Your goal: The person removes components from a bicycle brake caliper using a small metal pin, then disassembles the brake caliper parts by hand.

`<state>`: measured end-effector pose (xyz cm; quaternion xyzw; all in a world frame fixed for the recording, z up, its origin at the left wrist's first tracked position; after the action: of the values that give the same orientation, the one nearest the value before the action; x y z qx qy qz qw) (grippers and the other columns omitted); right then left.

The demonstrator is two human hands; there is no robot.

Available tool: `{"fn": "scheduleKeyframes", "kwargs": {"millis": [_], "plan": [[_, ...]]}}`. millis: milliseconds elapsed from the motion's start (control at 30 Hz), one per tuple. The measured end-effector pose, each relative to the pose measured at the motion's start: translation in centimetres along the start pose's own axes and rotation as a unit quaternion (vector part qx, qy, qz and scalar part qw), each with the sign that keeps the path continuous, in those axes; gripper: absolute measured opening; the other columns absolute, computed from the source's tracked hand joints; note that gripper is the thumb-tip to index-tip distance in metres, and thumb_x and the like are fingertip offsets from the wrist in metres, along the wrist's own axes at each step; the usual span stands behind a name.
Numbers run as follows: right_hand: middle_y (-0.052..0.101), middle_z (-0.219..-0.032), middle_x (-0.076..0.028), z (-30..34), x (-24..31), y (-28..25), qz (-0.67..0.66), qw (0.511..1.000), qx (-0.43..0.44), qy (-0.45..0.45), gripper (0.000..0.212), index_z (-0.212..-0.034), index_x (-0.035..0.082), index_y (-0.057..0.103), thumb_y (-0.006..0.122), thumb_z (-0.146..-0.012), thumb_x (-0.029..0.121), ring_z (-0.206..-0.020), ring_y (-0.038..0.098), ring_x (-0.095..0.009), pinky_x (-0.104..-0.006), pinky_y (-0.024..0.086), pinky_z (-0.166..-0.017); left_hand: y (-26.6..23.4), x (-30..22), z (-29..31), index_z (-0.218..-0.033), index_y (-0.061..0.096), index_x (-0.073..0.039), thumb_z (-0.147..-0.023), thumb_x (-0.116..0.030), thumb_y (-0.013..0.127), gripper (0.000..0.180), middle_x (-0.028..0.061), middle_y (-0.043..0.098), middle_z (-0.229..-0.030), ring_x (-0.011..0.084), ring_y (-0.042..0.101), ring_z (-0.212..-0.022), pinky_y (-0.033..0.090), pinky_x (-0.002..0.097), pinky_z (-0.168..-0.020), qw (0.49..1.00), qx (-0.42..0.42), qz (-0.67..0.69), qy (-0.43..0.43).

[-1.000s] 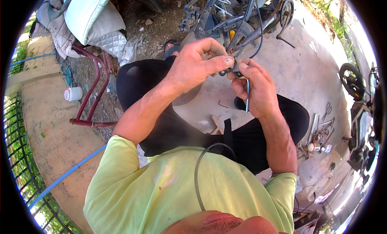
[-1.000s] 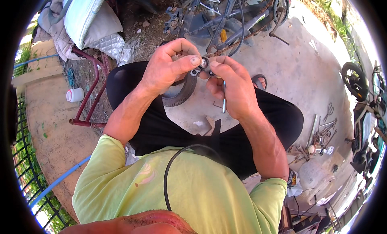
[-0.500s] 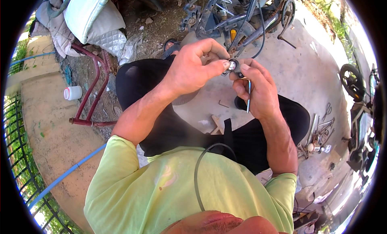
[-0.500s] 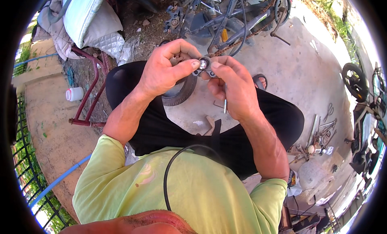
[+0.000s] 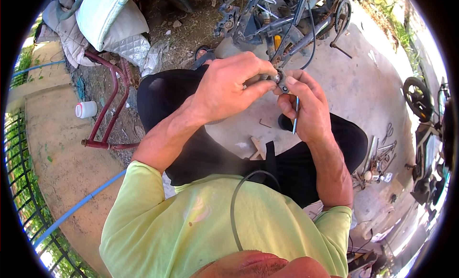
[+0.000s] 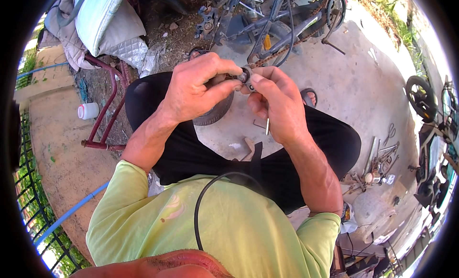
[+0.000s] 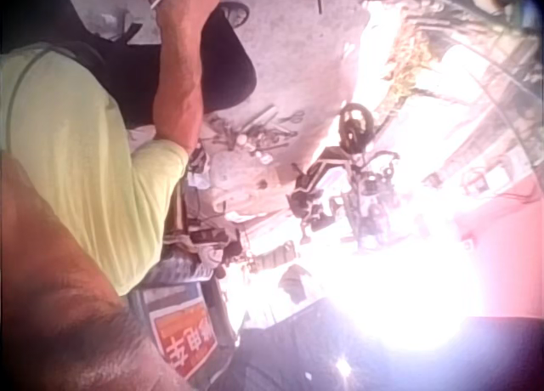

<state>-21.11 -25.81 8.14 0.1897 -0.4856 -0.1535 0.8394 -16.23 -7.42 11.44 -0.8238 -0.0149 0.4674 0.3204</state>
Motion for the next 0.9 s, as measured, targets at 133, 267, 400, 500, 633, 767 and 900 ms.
{"fn": "scheduleKeyframes", "kwargs": {"millis": [133, 267, 400, 500, 633, 767, 900], "plan": [[0.065, -0.089, -0.007, -0.09, -0.25, 0.09, 0.004, 1.0, -0.004, -0.004, 0.022, -0.108, 0.001, 0.058, 0.057, -0.099, 0.022, -0.064, 0.048, -0.007, -0.0215, 0.033, -0.053, -0.28, -0.32, -0.06, -0.099, 0.07, -0.005, -0.078, 0.002, 0.079, 0.025, 0.0033, 0.058, -0.074, 0.0123, 0.053, -0.058, 0.044, 0.0281, -0.054, 1.0, 0.017, -0.002, -0.023], [0.064, -0.089, -0.008, -0.11, -0.3, 0.28, 0.033, 0.999, -0.012, -0.009, 0.022, -0.105, 0.001, 0.057, 0.056, -0.099, 0.022, -0.062, 0.046, -0.008, -0.0217, 0.03, -0.052, -0.21, -0.26, 0.02, -0.098, 0.069, -0.005, -0.076, 0.001, 0.08, 0.025, 0.0026, 0.057, -0.073, 0.0113, 0.051, -0.057, 0.043, 0.0275, -0.053, 0.999, 0.026, -0.016, -0.039], [0.063, -0.087, -0.008, -0.08, -0.1, 0.42, 0.042, 0.999, -0.016, 0.0, 0.021, -0.106, 0.001, 0.057, 0.056, -0.099, 0.021, -0.061, 0.046, -0.008, -0.0217, 0.03, -0.051, 0.0, -0.4, 0.18, -0.097, 0.069, -0.005, -0.076, 0.001, 0.08, 0.024, 0.0023, 0.057, -0.073, 0.0101, 0.051, -0.057, 0.043, 0.027, -0.053, 0.998, 0.021, -0.024, -0.057], [0.063, -0.085, -0.007, -0.05, -0.02, 0.4, 0.045, 0.999, -0.01, -0.001, 0.021, -0.106, 0.002, 0.058, 0.056, -0.098, 0.021, -0.061, 0.046, -0.008, -0.0217, 0.03, -0.051, -0.06, -0.46, 0.16, -0.096, 0.069, -0.005, -0.077, 0.001, 0.079, 0.023, 0.0023, 0.057, -0.073, 0.01, 0.051, -0.057, 0.043, 0.027, -0.053, 0.998, 0.015, -0.004, -0.062], [0.062, -0.085, -0.006, 0.01, -0.03, 0.42, 0.066, 0.998, 0.006, 0.009, 0.02, -0.105, 0.003, 0.059, 0.056, -0.098, 0.021, -0.06, 0.046, -0.008, -0.0217, 0.03, -0.051, -0.08, 0.04, 0.25, -0.095, 0.069, -0.004, -0.078, 0.002, 0.079, 0.02, 0.002, 0.057, -0.073, 0.0098, 0.052, -0.058, 0.043, 0.0268, -0.053, 0.998, 0.013, 0.014, -0.06], [0.062, -0.084, -0.005, 0.02, -0.07, 0.3, 0.066, 0.998, 0.008, 0.003, 0.021, -0.105, 0.003, 0.06, 0.056, -0.098, 0.022, -0.061, 0.047, -0.008, -0.0215, 0.03, -0.051, -0.17, 0.07, 0.12, -0.093, 0.068, -0.003, -0.08, 0.003, 0.077, 0.017, 0.0018, 0.057, -0.074, 0.01, 0.052, -0.06, 0.042, 0.0267, -0.054, 0.998, 0.024, 0.032, -0.054], [0.062, -0.084, -0.005, 0.16, 0.05, 0.5, 0.064, 0.998, 0.007, 0.006, 0.021, -0.107, 0.003, 0.06, 0.056, -0.098, 0.022, -0.06, 0.046, -0.007, -0.0214, 0.03, -0.051, -0.36, 0.16, 0.05, -0.093, 0.068, -0.003, -0.081, 0.004, 0.075, 0.016, 0.0022, 0.058, -0.074, 0.0101, 0.052, -0.061, 0.042, 0.0265, -0.055, 0.997, 0.033, 0.053, -0.051]]}}
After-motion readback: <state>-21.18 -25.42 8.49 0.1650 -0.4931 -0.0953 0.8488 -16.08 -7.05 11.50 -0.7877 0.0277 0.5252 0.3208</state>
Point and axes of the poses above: each hand's wrist, its own z-axis away from the middle knuckle, its own y-axis out of the palm, x = y × z, the point moved 2 cm from there along -z, towards the middle knuckle
